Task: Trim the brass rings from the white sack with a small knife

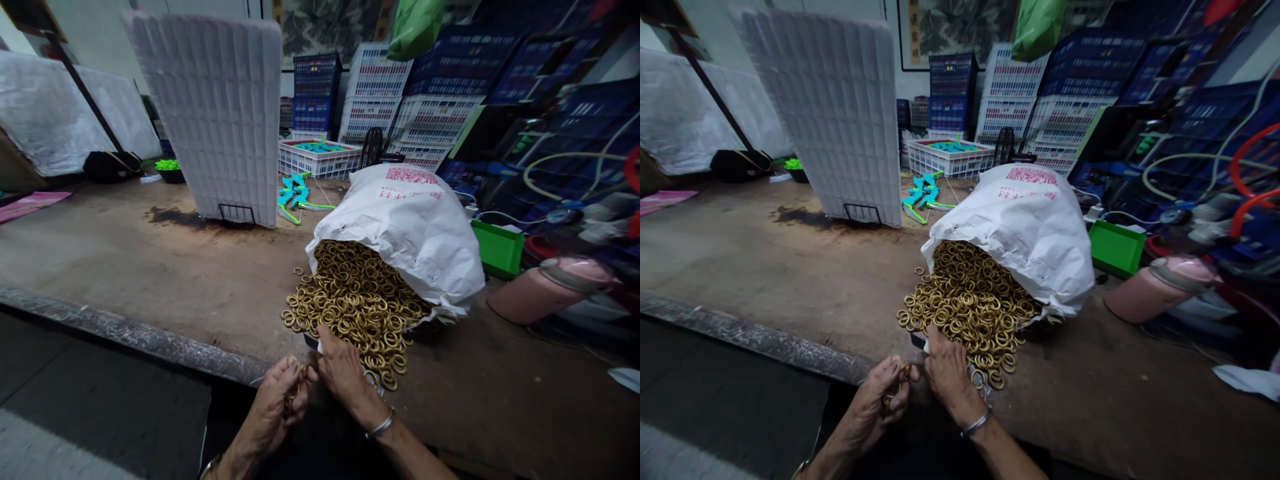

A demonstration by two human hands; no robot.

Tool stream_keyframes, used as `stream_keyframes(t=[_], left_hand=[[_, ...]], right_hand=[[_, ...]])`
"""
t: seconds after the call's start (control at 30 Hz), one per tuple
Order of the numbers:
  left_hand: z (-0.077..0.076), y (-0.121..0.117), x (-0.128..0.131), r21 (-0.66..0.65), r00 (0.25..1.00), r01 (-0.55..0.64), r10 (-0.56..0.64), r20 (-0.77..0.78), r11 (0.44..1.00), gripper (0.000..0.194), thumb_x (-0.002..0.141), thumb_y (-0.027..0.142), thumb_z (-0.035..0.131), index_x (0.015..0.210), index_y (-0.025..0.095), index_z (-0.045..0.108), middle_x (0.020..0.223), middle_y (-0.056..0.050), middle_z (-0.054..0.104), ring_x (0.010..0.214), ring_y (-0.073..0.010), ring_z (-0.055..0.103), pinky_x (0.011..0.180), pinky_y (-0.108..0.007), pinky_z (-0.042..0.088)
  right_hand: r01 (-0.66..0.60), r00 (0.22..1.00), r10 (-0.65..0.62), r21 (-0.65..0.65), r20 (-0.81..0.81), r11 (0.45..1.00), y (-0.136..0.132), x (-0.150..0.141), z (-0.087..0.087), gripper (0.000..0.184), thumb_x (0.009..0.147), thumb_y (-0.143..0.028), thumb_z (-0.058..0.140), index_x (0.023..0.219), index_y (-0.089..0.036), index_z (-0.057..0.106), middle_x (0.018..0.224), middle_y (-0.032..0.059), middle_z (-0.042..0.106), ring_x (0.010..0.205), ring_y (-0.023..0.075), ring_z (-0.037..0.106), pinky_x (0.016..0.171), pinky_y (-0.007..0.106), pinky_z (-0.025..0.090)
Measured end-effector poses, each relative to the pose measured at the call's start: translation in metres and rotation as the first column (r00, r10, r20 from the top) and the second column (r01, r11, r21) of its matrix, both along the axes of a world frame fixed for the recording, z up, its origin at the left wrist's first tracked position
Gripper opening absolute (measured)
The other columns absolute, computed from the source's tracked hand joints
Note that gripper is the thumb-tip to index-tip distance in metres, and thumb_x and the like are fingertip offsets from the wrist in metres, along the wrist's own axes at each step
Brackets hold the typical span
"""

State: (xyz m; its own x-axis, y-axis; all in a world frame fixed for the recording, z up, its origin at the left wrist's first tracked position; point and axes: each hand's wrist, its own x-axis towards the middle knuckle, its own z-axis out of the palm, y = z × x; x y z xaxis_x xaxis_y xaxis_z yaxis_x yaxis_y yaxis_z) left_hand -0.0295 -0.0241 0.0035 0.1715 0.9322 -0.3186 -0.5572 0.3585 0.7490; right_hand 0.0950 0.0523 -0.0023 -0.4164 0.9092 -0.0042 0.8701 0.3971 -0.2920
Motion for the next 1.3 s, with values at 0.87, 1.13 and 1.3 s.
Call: stream_keyframes(t=[0.87,1.13,1.3], left_hand=[[-0.013,0.033,0.011,0.08,0.916,-0.261,0.273,-0.294,0.962,0.03,0.07,0.034,0.062,0.093,0.017,0.053,0.056,0.005,0.051,0.039,-0.0039,0.038,0.036,-0.014,0.026],[-0.015,0.03,0.008,0.382,0.842,-0.021,0.223,-0.492,0.924,0.026,0.076,0.023,0.056,0.1,0.019,0.065,0.073,-0.003,0.065,0.063,-0.0142,0.057,0.063,-0.025,0.046],[-0.01,0.024,0.001,0.463,0.835,0.069,0.203,-0.511,0.884,0.022,0.074,0.021,0.059,0.093,0.021,0.07,0.096,-0.008,0.068,0.092,-0.0227,0.059,0.088,-0.033,0.04]], right_hand=[[-0.343,0.416,-0.614,-0.742,-0.67,0.577,0.009,0.027,0.001,0.026,0.074,-0.043,0.05,0.071,-0.023,0.034,0.046,-0.0136,0.028,0.032,0.0033,0.015,0.033,0.016,0.014],[-0.666,0.299,-0.783,-0.707,-0.546,0.238,-0.002,0.036,0.003,0.03,0.069,-0.036,0.065,0.079,-0.021,0.041,0.041,-0.0156,0.025,0.033,0.0012,0.009,0.032,0.013,0.016],[-0.687,0.328,-0.805,-0.71,-0.494,0.155,-0.007,0.032,0.005,0.028,0.069,-0.031,0.065,0.073,-0.021,0.039,0.039,-0.0158,0.027,0.032,0.0006,0.007,0.031,0.013,0.014]])
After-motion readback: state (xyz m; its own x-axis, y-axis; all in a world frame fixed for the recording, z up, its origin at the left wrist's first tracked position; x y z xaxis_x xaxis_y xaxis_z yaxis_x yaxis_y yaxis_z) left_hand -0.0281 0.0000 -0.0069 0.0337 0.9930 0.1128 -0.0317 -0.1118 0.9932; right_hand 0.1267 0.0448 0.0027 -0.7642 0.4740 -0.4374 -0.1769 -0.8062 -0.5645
